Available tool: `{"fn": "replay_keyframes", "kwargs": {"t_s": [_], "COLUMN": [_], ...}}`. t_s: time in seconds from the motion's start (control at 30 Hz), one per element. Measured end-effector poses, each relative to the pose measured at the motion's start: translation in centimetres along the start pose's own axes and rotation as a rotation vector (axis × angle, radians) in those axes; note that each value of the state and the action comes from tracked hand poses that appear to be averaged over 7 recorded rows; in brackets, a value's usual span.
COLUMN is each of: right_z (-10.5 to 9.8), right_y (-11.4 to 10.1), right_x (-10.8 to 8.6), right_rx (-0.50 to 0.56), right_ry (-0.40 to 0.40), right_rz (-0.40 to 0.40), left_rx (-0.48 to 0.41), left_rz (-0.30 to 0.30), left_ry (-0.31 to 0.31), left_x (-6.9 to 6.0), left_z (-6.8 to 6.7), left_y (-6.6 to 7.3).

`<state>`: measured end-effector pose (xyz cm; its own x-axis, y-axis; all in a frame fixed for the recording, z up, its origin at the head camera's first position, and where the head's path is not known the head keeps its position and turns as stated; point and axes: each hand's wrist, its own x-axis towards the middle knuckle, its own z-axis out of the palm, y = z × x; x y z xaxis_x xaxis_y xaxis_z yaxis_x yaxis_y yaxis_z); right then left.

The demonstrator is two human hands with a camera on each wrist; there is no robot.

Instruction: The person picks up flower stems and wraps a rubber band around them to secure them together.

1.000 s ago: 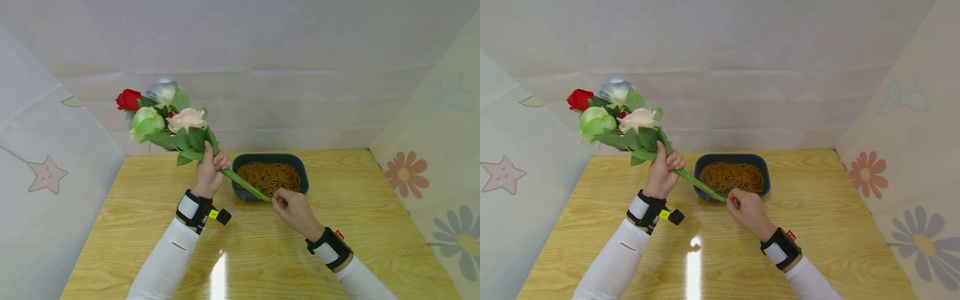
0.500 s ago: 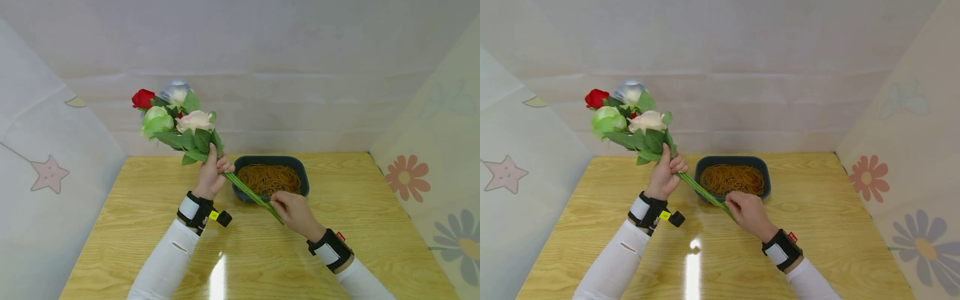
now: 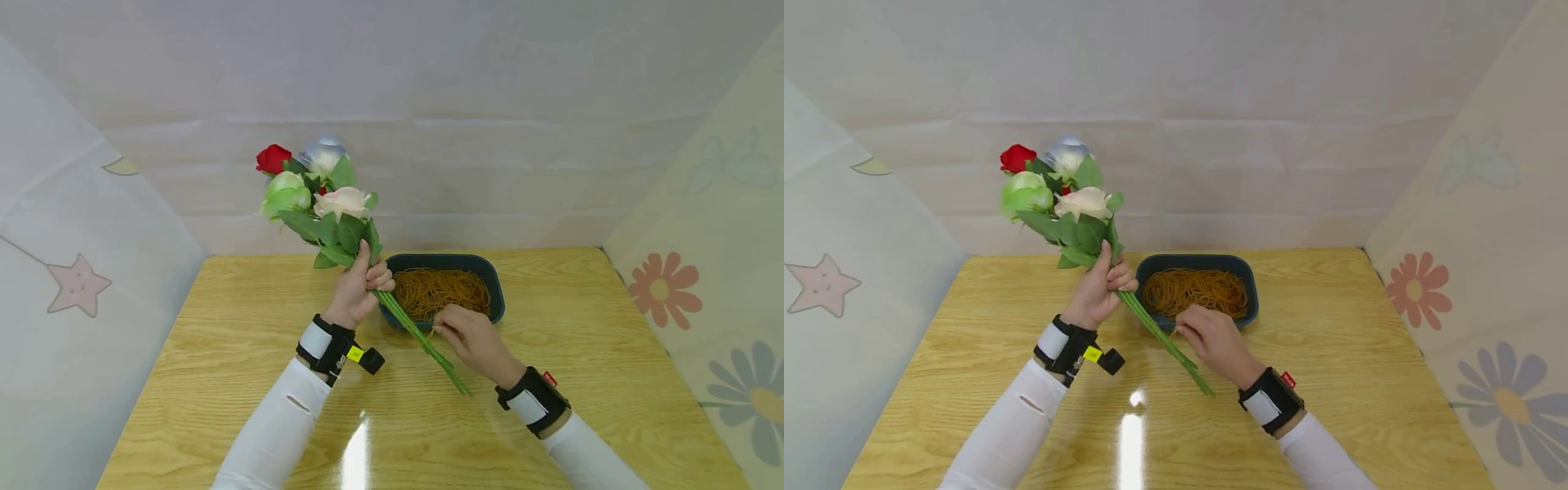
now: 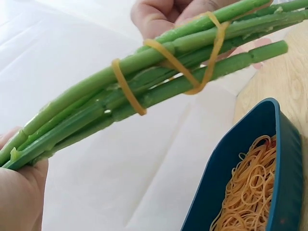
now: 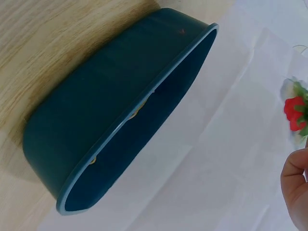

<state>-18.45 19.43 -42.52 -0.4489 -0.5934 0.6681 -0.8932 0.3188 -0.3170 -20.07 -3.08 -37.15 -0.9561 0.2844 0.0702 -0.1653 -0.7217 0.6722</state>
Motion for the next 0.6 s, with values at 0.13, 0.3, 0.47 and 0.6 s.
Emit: {"fn": "replay_keyframes", "kwargs": {"t_s": [0.13, 0.3, 0.47, 0.6], "right_z": [0.3, 0.1, -0.1, -0.3], "right_y": [0.3, 0.3, 0.4, 0.4], "right_x": [0.7, 1.5, 2.2, 2.8], "right_rx": [0.061, 0.070, 0.061, 0.063], "right_ry": [0.002, -0.044, -0.093, -0.117], "right_rz": [-0.033, -0.054, -0.059, -0.062], "left_rx": [0.009, 0.008, 0.023, 0.014], "left_rz": [-0.001, 0.004, -0.004, -0.010], "left_ry": [-0.013, -0.004, 0.018, 0.024], "left_x": [-0.1, -0.1, 0.0, 0.1], "left_z": [0.0, 0.1, 0.2, 0.0], "left_y": [0.0, 0.0, -0.1, -0.1]}}
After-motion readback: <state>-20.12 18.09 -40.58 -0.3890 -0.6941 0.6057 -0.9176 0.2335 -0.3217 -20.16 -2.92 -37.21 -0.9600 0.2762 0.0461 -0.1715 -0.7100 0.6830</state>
